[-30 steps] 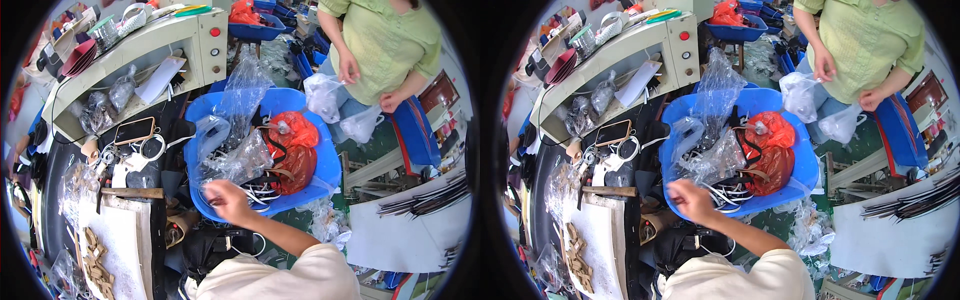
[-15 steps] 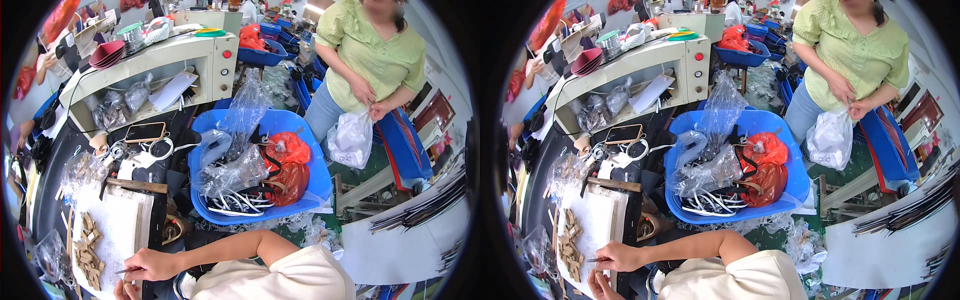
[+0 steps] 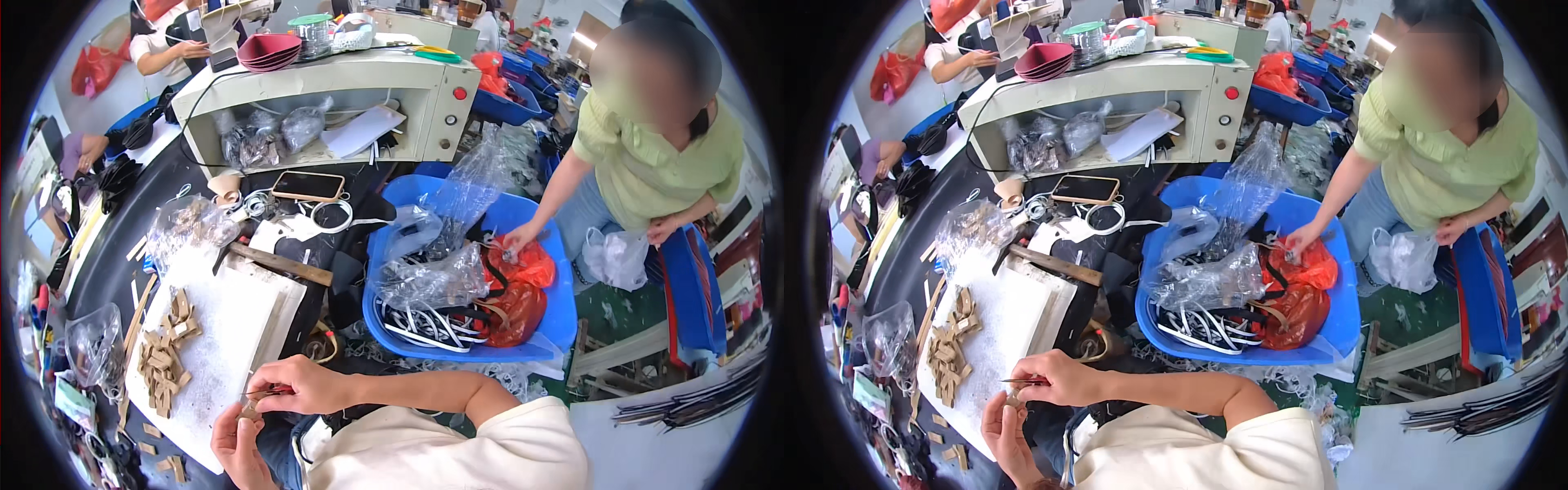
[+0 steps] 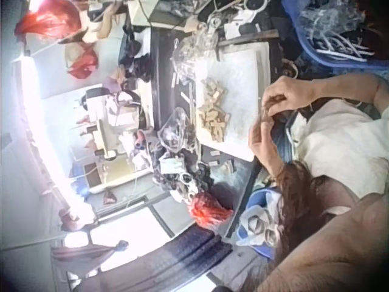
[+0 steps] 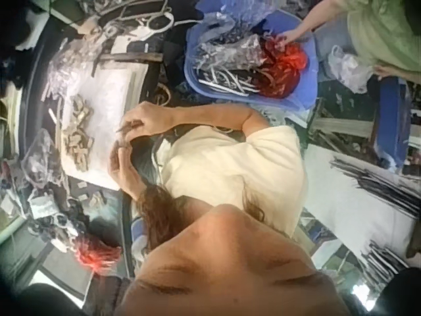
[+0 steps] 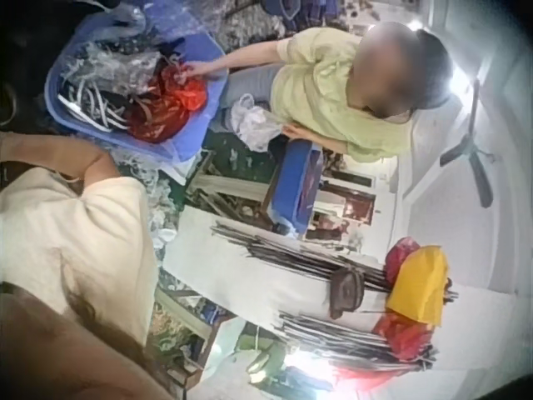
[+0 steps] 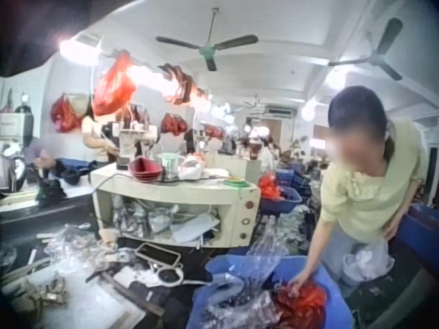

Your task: The person repeatedly picks up small beige leather straps from a pile on a white cutting board, trims the ends with red-handled scissors, and places the trimmed pieces back on the board. The person also briefly reaches into a blue bin to retrieve additional straps.

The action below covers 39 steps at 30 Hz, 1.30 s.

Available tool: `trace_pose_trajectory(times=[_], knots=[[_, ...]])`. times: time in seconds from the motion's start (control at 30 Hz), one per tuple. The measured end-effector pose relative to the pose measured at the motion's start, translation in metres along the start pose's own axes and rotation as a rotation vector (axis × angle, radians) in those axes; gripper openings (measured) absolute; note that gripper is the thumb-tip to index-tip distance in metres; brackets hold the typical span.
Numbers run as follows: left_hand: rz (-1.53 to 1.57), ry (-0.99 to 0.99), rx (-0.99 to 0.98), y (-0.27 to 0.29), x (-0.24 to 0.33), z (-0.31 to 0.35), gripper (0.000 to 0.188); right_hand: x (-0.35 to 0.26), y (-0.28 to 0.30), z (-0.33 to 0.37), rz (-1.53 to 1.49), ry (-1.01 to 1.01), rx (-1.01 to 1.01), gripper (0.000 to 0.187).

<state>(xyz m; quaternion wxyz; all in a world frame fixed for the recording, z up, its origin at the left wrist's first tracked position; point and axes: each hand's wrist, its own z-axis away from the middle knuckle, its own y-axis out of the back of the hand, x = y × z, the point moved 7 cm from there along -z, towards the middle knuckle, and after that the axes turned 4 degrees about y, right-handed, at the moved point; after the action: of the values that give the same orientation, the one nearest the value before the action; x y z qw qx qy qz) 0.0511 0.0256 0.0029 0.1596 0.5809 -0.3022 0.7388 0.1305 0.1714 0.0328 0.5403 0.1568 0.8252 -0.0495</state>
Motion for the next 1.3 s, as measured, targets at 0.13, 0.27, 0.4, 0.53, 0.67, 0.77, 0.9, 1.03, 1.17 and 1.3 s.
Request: trace_pose_trajectory(times=[0.13, 0.27, 0.4, 0.53, 0.67, 0.77, 0.9, 1.03, 1.17, 1.3], knots=[[-0.054, 0.031, 0.009, -0.005, -0.006, 0.002, 0.024, 0.001, 0.001, 0.007, -0.039, -0.043, -0.017, 0.018], [-0.061, -0.012, 0.009, -0.008, -0.007, 0.0, 0.022, 0.002, 0.007, 0.013, -0.055, -0.01, 0.068, 0.016], [0.027, -0.045, 0.039, 0.002, -0.015, -0.007, 0.027, 0.0, 0.007, 0.013, -0.062, 0.051, 0.139, 0.016], [0.06, 0.029, -0.013, -0.013, -0.012, 0.0, 0.022, 0.004, 0.006, 0.014, -0.068, 0.039, 0.156, 0.017], [-0.063, 0.017, 0.033, -0.007, -0.008, -0.003, 0.022, 0.008, 0.009, 0.017, -0.043, 0.013, 0.166, 0.018], [-0.348, -0.106, 0.319, 0.031, 0.025, -0.003, 0.025, 0.023, 0.034, 0.023, 0.104, -0.048, 0.252, 0.029], [-0.398, -0.231, 0.555, 0.12, 0.044, 0.0, 0.028, 0.055, 0.066, 0.034, 0.145, -0.289, 0.396, 0.016], [-0.352, -0.342, 0.798, 0.239, 0.03, 0.049, 0.031, 0.052, 0.06, 0.026, 0.34, -0.383, 0.316, 0.013], [-0.199, -0.27, 0.914, 0.23, 0.027, 0.04, 0.022, 0.073, 0.056, 0.028, 0.166, -0.436, 0.392, 0.01], [-0.302, -0.229, 0.993, 0.252, 0.016, 0.053, 0.016, 0.068, 0.007, -0.019, 0.258, -0.33, 0.171, 0.009]])
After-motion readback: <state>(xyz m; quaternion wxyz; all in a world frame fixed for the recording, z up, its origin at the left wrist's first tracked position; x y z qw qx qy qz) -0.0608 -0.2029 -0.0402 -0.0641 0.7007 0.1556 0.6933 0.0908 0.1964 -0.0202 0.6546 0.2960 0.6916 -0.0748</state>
